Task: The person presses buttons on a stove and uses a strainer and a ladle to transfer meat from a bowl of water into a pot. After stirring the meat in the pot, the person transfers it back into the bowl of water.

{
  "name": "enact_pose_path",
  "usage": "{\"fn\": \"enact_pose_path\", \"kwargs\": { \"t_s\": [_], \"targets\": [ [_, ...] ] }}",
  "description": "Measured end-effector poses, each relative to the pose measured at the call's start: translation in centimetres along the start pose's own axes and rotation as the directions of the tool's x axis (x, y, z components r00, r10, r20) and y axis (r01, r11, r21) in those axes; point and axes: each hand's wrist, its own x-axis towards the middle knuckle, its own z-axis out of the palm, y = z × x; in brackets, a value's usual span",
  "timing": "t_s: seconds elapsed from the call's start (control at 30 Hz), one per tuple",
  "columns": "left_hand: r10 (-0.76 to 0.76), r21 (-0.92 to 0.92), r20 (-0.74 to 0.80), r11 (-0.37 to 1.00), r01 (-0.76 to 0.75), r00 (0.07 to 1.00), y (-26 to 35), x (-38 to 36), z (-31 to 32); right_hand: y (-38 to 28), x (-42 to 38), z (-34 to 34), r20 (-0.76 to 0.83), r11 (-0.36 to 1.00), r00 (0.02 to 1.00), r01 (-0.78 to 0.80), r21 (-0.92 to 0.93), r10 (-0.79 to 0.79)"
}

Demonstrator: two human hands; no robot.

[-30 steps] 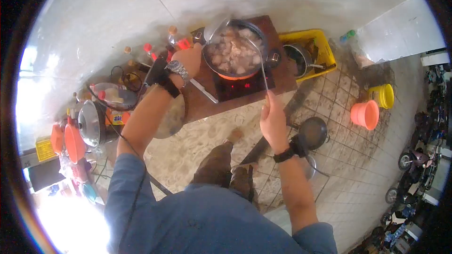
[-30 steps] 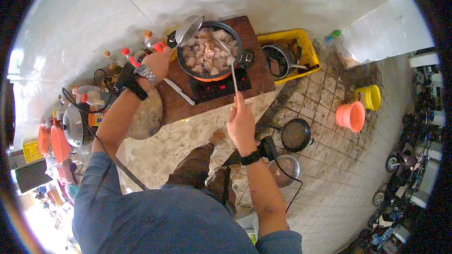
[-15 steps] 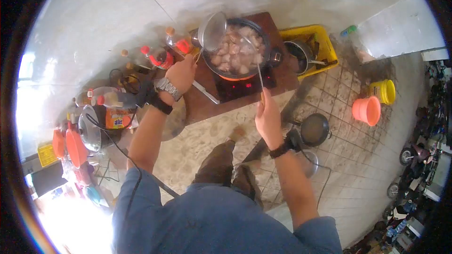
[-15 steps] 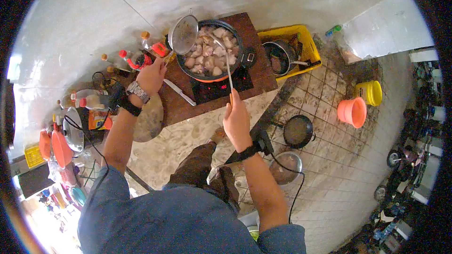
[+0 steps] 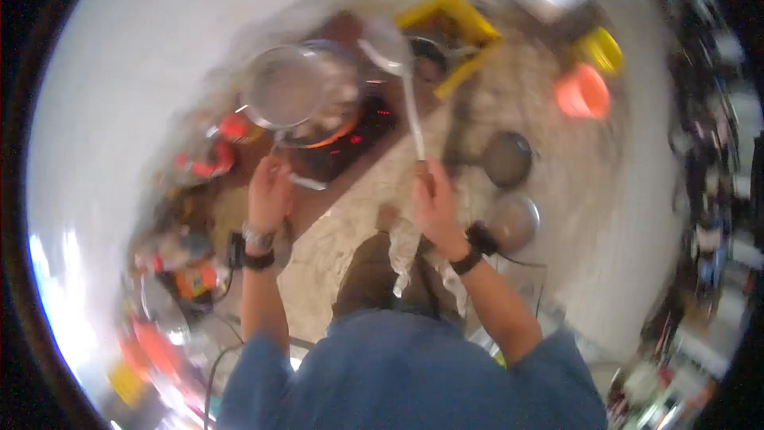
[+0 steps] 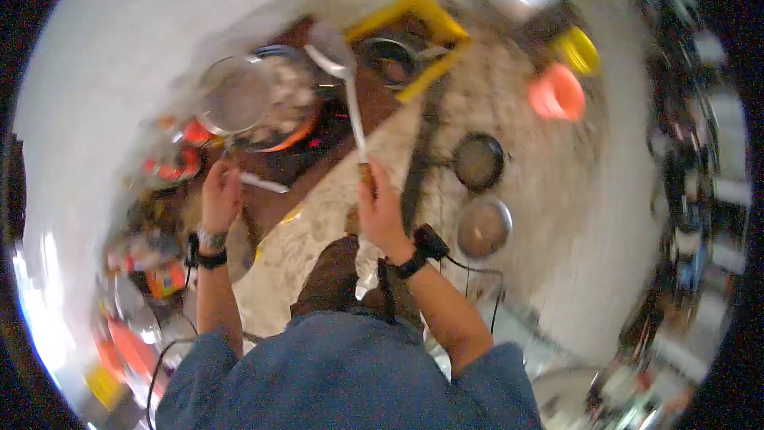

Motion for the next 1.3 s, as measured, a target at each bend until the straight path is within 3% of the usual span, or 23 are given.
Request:
{"fn": "enact_pose_path", "kwargs": {
  "t_s": [0.07,0.17,0.2,0.3,0.43,0.5,0.53,0.6,0.63,0.67,0.73,0.8,0.87,0.9,0.93,1.0,1.07,1.1,1.17,1.2,1.23,1.27,1.3],
  "targets": [
    [-0.062,0.042,0.150,0.998,0.056,0.987,1.4,-0.3,4.5,0.0,-3.0,-3.0,-0.163,0.998,0.987,0.006,-0.063,-0.017],
    [0.003,0.019,0.343,1.000,-0.010,0.939,2.2,-1.5,12.2,1.3,-9.4,-8.3,-0.314,0.967,0.914,-0.240,0.088,0.256],
    [0.003,0.037,0.408,0.999,-0.020,0.913,1.5,-1.5,15.0,2.6,-11.9,-9.8,-0.377,0.962,0.885,-0.253,0.105,0.274],
    [0.135,0.063,0.557,0.977,-0.203,0.819,-0.1,-3.3,25.1,8.9,-20.0,-13.5,-0.601,0.921,0.727,-0.388,0.041,0.333],
    [-0.008,0.273,0.707,0.926,-0.262,0.707,-5.3,-2.9,37.3,16.0,-29.3,-18.5,-0.701,0.838,0.500,-0.474,0.269,0.508],
    [0.254,0.321,0.687,0.734,-0.598,0.680,-8.5,-3.7,43.4,18.9,-33.0,-20.8,-0.725,0.784,0.381,-0.510,0.352,0.573],
    [0.238,0.323,0.715,0.721,-0.613,0.657,-9.7,-3.8,46.5,20.2,-34.4,-21.9,-0.730,0.760,0.327,-0.518,0.393,0.600],
    [0.436,0.315,0.711,0.506,-0.803,0.553,-12.1,-4.2,52.2,23.4,-37.1,-24.3,-0.808,0.776,0.297,-0.565,0.280,0.508],
    [0.321,0.422,0.729,0.484,-0.767,0.604,-12.3,-4.8,54.7,26.9,-38.7,-24.5,-0.868,0.785,0.278,-0.593,0.182,0.411],
    [0.314,0.427,0.738,0.468,-0.774,0.597,-14.1,-4.7,57.1,30.0,-40.5,-24.8,-0.864,0.783,0.268,-0.588,0.203,0.425],
    [0.441,0.429,0.714,0.339,-0.837,0.544,-18.3,-3.4,61.9,34.9,-42.2,-26.2,-0.668,0.628,0.123,-0.497,0.598,0.734],
    [0.430,0.414,0.721,0.362,-0.835,0.544,-24.2,-0.7,66.2,40.4,-43.4,-27.3,-0.711,0.623,0.156,-0.630,0.463,0.686],
    [0.457,0.362,0.753,0.314,-0.878,0.474,-32.6,2.7,70.3,48.0,-44.3,-27.7,-0.759,0.702,0.184,-0.558,0.443,0.625],
    [0.447,0.381,0.719,0.388,-0.839,0.533,-37.3,3.9,72.4,50.2,-44.1,-28.5,-0.714,0.639,0.182,-0.627,0.445,0.676],
    [0.452,0.376,0.721,0.381,-0.845,0.525,-41.8,4.9,74.7,54.6,-44.1,-28.4,-0.825,0.736,0.227,-0.610,0.294,0.517],
    [0.482,0.368,0.688,0.413,-0.833,0.542,-50.9,6.7,78.2,61.5,-43.9,-28.5,-0.861,0.741,0.236,-0.637,0.213,0.451],
    [0.447,0.442,0.712,0.313,-0.840,0.541,-59.8,9.0,79.0,67.8,-43.7,-28.3,-0.876,0.736,0.257,-0.660,0.150,0.409],
    [0.373,0.466,0.776,0.204,-0.861,0.508,-67.8,12.1,78.8,71.5,-43.9,-28.1,-0.885,0.744,0.287,-0.662,0.092,0.366],
    [0.293,0.476,0.828,0.083,-0.876,0.478,-75.7,15.0,78.6,75.9,-43.6,-27.9,-0.894,0.756,0.254,-0.641,0.129,0.368],
    [0.173,0.584,0.785,0.110,-0.804,0.594,-76.7,14.3,78.3,77.0,-43.4,-28.3,-0.854,0.713,0.192,-0.653,0.256,0.483],
    [0.118,0.626,0.762,0.118,-0.771,0.636,-76.3,13.8,78.5,78.2,-43.2,-28.7,-0.801,0.656,0.126,-0.654,0.377,0.586],
    [0.063,0.666,0.735,0.121,-0.736,0.675,-75.7,13.3,78.7,79.7,-42.9,-29.1,-0.809,0.661,0.113,-0.646,0.382,0.577],
    [0.122,0.606,0.762,0.207,-0.768,0.635,-73.9,12.9,78.8,81.4,-42.6,-29.5,-0.905,0.782,0.164,-0.578,0.234,0.392]
  ]
}}
